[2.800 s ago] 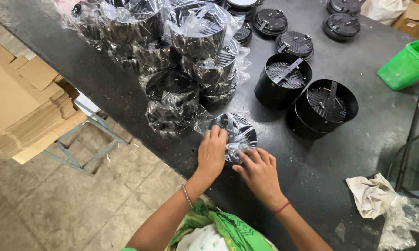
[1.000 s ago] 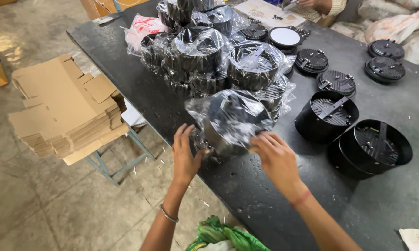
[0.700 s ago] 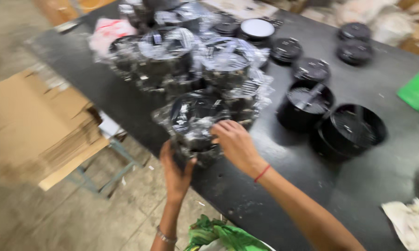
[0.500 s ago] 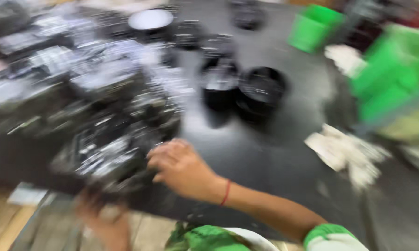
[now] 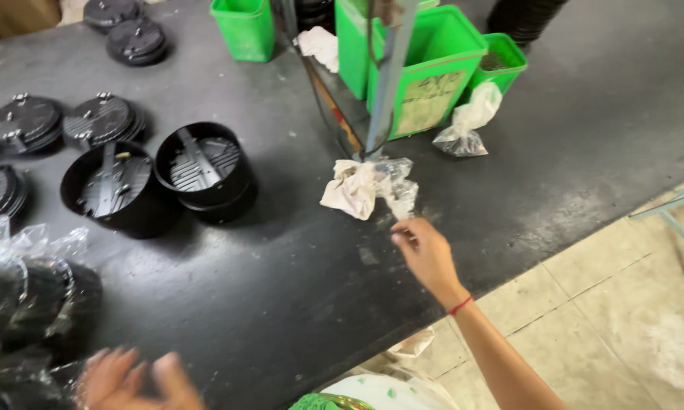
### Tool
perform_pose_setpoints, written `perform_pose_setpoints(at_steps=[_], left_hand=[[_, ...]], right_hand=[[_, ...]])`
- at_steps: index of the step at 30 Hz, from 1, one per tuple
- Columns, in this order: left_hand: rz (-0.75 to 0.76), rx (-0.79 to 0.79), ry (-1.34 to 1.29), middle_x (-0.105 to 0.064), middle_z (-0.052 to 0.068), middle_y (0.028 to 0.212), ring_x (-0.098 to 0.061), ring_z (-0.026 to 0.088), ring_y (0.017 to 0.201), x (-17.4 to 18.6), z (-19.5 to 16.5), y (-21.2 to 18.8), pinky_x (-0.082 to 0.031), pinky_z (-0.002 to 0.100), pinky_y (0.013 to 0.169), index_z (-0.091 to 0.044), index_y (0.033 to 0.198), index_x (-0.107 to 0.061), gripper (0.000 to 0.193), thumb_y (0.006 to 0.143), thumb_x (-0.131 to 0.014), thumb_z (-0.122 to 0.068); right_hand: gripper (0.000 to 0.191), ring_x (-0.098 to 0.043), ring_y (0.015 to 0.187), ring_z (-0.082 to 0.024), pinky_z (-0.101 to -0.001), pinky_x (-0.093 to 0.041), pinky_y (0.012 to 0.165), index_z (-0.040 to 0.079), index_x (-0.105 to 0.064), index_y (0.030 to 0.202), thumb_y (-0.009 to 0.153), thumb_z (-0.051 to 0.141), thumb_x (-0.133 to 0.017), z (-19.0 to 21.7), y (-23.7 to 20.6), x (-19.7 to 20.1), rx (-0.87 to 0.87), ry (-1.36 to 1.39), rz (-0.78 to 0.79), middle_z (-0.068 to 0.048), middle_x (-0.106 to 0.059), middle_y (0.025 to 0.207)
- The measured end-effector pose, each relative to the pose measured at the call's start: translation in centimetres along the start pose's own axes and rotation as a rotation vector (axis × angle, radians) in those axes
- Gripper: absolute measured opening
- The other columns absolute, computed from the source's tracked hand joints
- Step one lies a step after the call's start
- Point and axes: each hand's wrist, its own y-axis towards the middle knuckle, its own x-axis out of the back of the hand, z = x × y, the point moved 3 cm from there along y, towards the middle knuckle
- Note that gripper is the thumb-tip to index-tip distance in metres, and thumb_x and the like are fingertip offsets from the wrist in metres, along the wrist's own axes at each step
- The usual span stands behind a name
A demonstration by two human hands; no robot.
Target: The person wraps black cylindrical components in clear plastic bags on a workbench. They pick up each component, place it into a bag, and seal it before stacking the wrapped units. The process is repeated for multiple items.
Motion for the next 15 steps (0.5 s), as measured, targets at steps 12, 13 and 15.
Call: perform_pose_setpoints(at_steps=[12,13,15], left_hand=[[0.497,-0.639,-0.373,-0.057,0.021,0.143,-0.057,0.041,0.125,-28.6,-18.1,0.6,-0.047,0.049,0.102,-0.003,0.148,-0.049,0.059,0.094,-0.063,-0.024],[0.536,-0.654,-0.357,-0.056,0.021,0.145,-0.058,0.042,0.124,-30.6,-18.8,1.2,-0.048,0.049,0.101,-0.005,0.150,-0.049,0.060,0.095,-0.062,-0.024],[0.657,-0.718,-0.139,-0.060,0.015,0.142,-0.061,0.039,0.118,-34.3,-19.1,1.9,-0.050,0.048,0.097,-0.010,0.149,-0.050,0.062,0.092,-0.063,-0.028]], right_hand=[[0.085,-0.054,0.124,-0.049,-0.0500,-0.047,0.104,0.017,-0.053,0.147,0.071,0.036,-0.087,-4.5,6.5,-1.3,0.131,-0.180,-0.039,-0.028,-0.051,0.143],[0.082,-0.054,0.126,-0.049,-0.0501,-0.048,0.105,0.020,-0.054,0.147,0.074,0.036,-0.086,-4.7,6.4,-1.7,0.142,-0.181,-0.024,-0.028,-0.052,0.144],[0.078,-0.056,0.123,-0.045,-0.0492,-0.049,0.104,0.025,-0.055,0.150,0.078,0.034,-0.085,-5.0,6.3,-2.3,0.181,-0.229,-0.019,-0.027,-0.051,0.148]])
